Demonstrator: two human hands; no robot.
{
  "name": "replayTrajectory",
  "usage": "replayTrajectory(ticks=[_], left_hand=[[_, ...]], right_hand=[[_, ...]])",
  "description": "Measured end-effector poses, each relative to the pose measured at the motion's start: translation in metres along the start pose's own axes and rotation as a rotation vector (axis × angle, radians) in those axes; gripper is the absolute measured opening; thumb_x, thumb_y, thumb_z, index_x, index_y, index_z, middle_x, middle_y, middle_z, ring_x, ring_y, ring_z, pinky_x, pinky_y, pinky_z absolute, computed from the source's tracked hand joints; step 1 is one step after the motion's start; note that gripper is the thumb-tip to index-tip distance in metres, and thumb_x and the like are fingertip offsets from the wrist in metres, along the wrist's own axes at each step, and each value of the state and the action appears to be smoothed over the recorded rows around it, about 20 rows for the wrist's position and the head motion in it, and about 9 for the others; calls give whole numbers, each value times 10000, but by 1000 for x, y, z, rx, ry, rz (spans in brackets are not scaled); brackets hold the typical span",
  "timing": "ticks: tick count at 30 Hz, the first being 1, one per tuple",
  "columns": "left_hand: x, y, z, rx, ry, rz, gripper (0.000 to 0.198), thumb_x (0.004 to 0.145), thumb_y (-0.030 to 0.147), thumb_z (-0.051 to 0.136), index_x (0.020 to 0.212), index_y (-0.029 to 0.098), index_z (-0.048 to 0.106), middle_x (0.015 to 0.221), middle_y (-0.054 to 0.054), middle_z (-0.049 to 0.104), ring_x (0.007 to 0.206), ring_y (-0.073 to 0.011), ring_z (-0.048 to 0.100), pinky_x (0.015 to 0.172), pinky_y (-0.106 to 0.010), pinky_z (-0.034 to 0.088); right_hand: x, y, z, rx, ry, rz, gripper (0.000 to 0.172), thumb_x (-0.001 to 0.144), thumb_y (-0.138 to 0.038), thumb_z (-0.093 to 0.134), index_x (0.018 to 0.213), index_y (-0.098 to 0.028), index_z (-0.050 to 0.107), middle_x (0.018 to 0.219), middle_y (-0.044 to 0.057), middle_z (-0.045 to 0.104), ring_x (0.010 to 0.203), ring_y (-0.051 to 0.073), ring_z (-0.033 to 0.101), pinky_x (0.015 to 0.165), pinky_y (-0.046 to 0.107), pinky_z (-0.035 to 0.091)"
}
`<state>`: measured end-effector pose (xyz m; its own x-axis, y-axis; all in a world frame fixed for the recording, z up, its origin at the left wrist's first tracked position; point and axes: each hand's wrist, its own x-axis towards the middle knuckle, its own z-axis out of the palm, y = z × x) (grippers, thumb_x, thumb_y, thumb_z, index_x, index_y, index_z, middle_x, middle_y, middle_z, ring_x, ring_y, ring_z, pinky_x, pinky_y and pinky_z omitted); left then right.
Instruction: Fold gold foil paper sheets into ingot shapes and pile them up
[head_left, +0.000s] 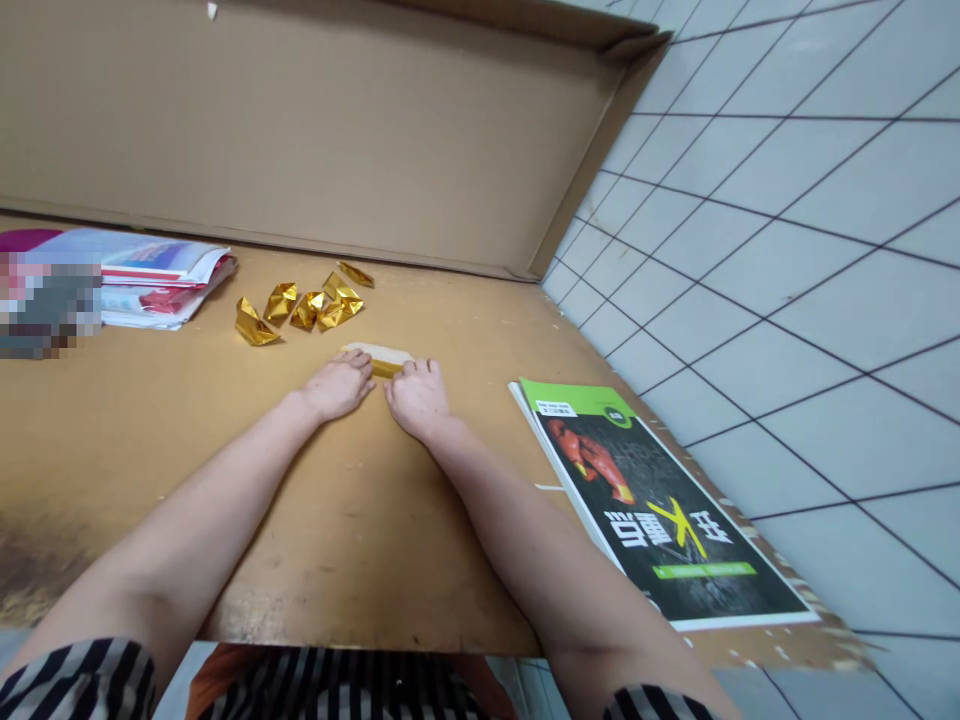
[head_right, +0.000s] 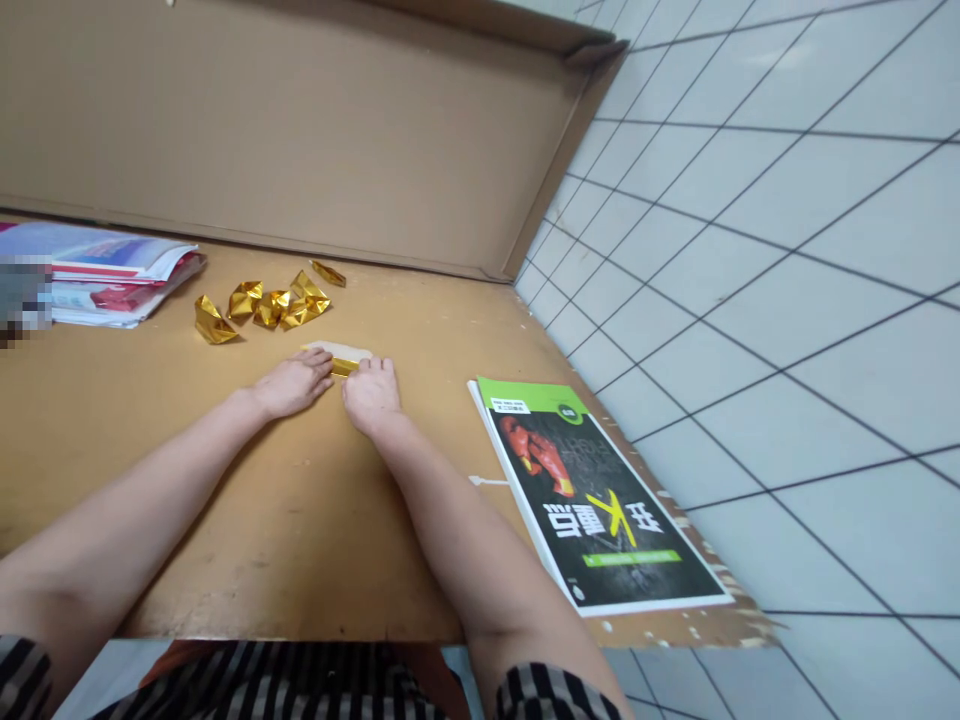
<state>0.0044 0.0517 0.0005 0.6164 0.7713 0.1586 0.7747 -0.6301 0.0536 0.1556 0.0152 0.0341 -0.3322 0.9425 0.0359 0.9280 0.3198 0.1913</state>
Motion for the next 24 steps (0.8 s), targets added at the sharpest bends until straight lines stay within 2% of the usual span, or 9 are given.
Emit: replayTrajectory(ticks=[3, 6, 10, 12, 15, 18, 22, 24], left_hand=[[1, 8, 6, -77, -73, -18, 479, 1000, 373, 323, 1352, 120, 527, 1480, -150, 484, 1386, -258, 422, 1129, -401, 351], [1, 13, 8, -115, -120, -54, 555, 1002, 444, 272, 1431, 138, 445, 1548, -138, 390, 1444, -268, 334, 1157, -427, 306], [-2, 17, 1, -160, -178, -96, 620, 992, 433, 245, 1518, 107, 291, 1595, -140, 284, 1478, -262, 252, 1193, -422, 235], [-2, 19, -3, -178, -203, -112, 639, 986, 428, 243, 1540, 111, 231, 1609, -130, 243, 1487, -260, 224, 1201, -424, 217], [-2, 20, -6, -188, -220, -126, 655, 980, 444, 229, 1550, 122, 201, 1619, -115, 208, 1494, -256, 197, 1209, -429, 190], [-2, 19, -7, -182, -233, -158, 701, 972, 497, 226, 1551, 104, 185, 1622, -125, 185, 1499, -264, 175, 1213, -429, 169], [-2, 11, -7, -137, -253, -216, 841, 937, 613, 254, 1530, 19, 206, 1613, -183, 168, 1503, -303, 137, 1216, -426, 147], [-2, 5, -6, -120, -244, -227, 872, 928, 647, 235, 1528, 15, 212, 1612, -187, 165, 1503, -307, 134, 1215, -422, 148]], right_hand=[[-6, 2, 1, 37, 9, 5, 435, 972, -252, 350, 1109, -53, 711, 1134, 241, 674, 1114, 304, 558, 938, 427, 363], [-5, 6, 4, 117, 44, 32, 451, 987, -265, 312, 1128, -78, 697, 1160, 220, 667, 1124, 291, 555, 964, 428, 361], [5, 6, 16, 341, 101, -50, 495, 1013, -348, 252, 1315, -118, 569, 1330, 165, 602, 1227, 252, 523, 1052, 414, 341], [11, 4, 24, 441, 66, -101, 558, 1017, -412, 213, 1414, -116, 469, 1451, 156, 512, 1341, 241, 445, 1102, 403, 314], [17, 4, 31, 500, -3, -85, 648, 1002, -505, 173, 1485, -122, 372, 1547, 144, 400, 1438, 243, 334, 1165, 414, 246], [20, 10, 32, 486, -52, -67, 724, 984, -562, 131, 1503, -102, 337, 1582, 147, 335, 1479, 244, 256, 1193, 421, 197], [23, 20, 33, 447, -114, -44, 776, 956, -618, 48, 1531, -161, 298, 1615, 108, 265, 1501, 239, 193, 1205, 442, 166], [27, 25, 35, 428, -124, -49, 787, 949, -629, 43, 1543, -167, 270, 1623, 99, 238, 1506, 240, 174, 1210, 441, 152]])
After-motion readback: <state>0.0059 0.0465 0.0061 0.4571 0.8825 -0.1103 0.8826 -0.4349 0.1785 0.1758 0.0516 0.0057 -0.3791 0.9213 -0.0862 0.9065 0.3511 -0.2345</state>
